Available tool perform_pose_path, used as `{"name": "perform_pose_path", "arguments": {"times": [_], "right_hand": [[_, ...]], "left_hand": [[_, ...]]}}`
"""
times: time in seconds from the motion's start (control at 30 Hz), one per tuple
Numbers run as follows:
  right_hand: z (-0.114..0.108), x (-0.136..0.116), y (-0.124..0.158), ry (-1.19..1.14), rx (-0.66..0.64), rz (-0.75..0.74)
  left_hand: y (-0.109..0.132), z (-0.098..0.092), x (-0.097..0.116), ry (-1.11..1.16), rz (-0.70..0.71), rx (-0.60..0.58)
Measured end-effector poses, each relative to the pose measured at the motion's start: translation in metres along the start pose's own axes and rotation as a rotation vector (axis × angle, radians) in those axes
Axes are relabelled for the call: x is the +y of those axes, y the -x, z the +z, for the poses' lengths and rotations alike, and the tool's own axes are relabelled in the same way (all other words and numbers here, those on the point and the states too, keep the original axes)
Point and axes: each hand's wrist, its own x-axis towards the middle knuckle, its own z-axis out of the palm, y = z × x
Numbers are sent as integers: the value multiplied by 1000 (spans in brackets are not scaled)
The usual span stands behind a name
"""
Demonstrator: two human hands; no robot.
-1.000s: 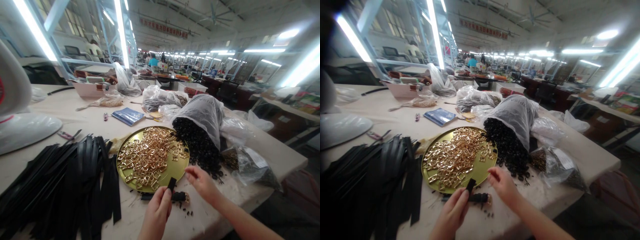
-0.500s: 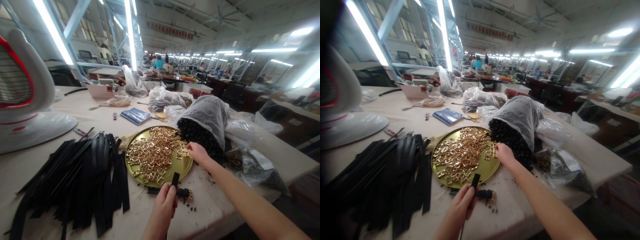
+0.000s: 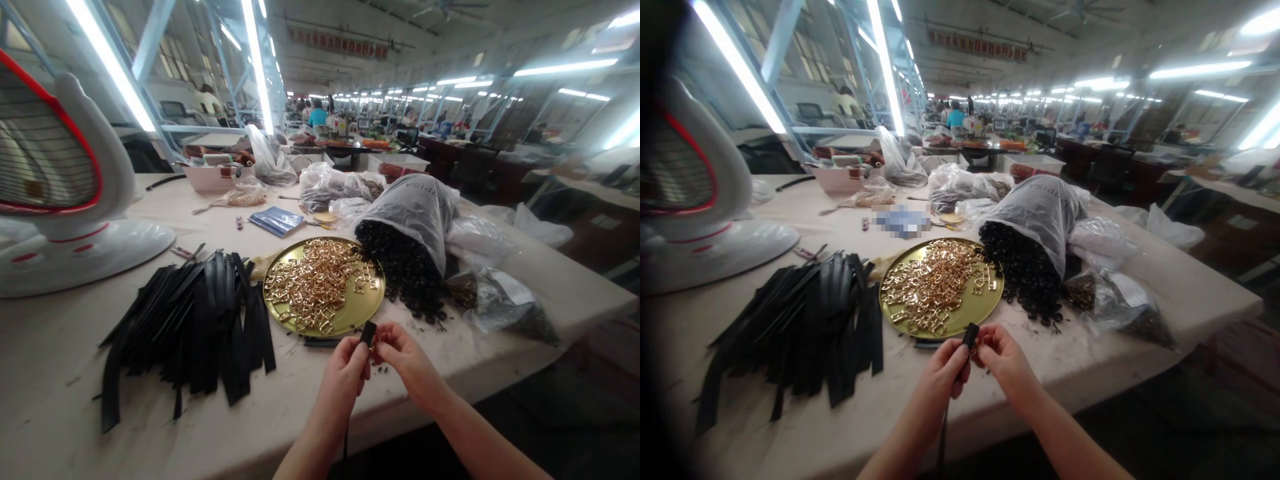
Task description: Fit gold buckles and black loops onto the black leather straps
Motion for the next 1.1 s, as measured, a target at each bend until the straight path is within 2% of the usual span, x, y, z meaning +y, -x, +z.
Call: {"name": "perform_pose_path", "arguments": {"times": [0.17, 0.23, 0.37, 0.5, 0.57, 0.67, 0.77, 0.83, 0.97, 1.1], "right_hand": [[-11, -10, 3, 82, -102, 50], [-13, -10, 3, 4, -68, 90], [-11, -3, 2, -309, 97, 164], [-7, 4, 1, -435, 106, 198], [-5, 7, 2, -396, 98, 202], [-3, 11, 6, -208, 88, 148], [-1, 15, 8, -30, 81, 73], [1, 16, 9, 7, 91, 47], [6, 17, 8, -8, 67, 19], [7, 21, 7, 37, 32, 16]], "left_hand": [[9, -5, 6, -103, 10, -83], [12, -4, 6, -70, 32, -63], [15, -1, -4, -12, 3, -32], [17, -1, -10, -153, 12, -64], [19, -3, -6, -318, 91, -45], [23, -8, 5, -581, 238, -51], [25, -10, 9, -657, 299, -73], [25, -10, 7, -590, 252, -96], [21, -8, 6, -374, 58, -159], [17, -7, 10, -221, -61, -162]]}}
